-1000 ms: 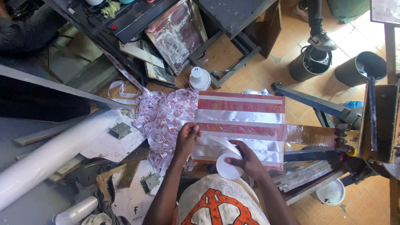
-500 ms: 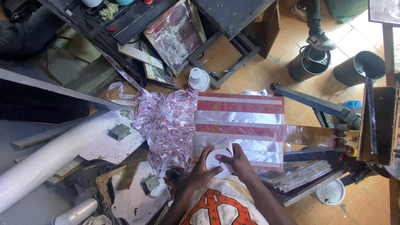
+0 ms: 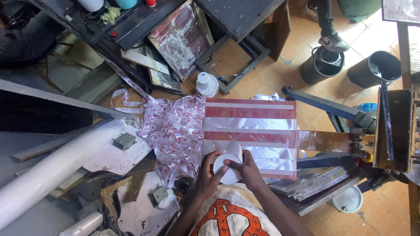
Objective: The person prepares a frame with red ink, uses a squeegee to apply the ink onto fabric strips, and handles rolls of white fabric by hand on a production floor.
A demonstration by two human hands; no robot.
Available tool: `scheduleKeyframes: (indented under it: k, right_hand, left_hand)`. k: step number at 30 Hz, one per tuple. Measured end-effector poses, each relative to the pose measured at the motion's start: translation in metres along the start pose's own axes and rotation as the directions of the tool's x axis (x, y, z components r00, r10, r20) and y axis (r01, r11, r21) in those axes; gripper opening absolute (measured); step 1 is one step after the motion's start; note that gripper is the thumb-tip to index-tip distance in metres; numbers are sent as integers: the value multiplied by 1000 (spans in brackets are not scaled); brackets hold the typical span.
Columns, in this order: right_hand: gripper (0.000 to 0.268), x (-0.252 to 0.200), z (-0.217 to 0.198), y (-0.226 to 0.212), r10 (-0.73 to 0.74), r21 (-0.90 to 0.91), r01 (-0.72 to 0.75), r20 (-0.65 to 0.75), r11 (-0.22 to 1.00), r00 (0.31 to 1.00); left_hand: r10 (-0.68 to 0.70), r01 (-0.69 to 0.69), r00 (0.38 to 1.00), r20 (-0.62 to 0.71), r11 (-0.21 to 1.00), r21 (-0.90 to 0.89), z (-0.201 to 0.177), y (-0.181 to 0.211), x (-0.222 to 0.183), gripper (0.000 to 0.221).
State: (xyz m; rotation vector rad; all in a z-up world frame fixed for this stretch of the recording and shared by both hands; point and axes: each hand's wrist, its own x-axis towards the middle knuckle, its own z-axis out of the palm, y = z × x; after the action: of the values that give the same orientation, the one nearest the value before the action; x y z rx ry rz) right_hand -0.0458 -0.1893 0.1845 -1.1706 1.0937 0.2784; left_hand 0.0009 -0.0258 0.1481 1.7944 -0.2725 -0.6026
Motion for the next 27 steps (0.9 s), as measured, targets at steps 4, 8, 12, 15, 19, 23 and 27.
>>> scheduleKeyframes:
  k: [4,8,12,15,19,23,27]
  right_hand:
    - [52,15,-6,10,22,314,-62,127,947,992]
    - [28,34,-22,27,-15,459,-136,310,878,951]
    - [27,27,-19,23,-27,461,-73,208,884,978]
    - [35,36,-19,31,-41,531,-75,204,844,978]
    - [20,43,-20,39,-94,526,-33,213,850,973]
    - [26,37,-16,34,-175,510,32,234,860,956]
    - [53,1,-4,0,-103,288,65,120,955,987]
  left_hand:
    - [-127,146,985,115,973,-176,-5,-8,4,53]
    - [-242,304,949,201,873,-382,-2,-31,9,65]
    - [-238,290,953,186,894,-343,1,-53,10,79]
    - [-386,412,909,156,781,-470,5,-49,11,75]
    - [-522,577,790,321,459,-676,-2,-29,9,65]
    - [-465,576,801,377,427,-697,4,-34,6,74]
    - [-415,547,829,375,461,-699,26,-54,2,69]
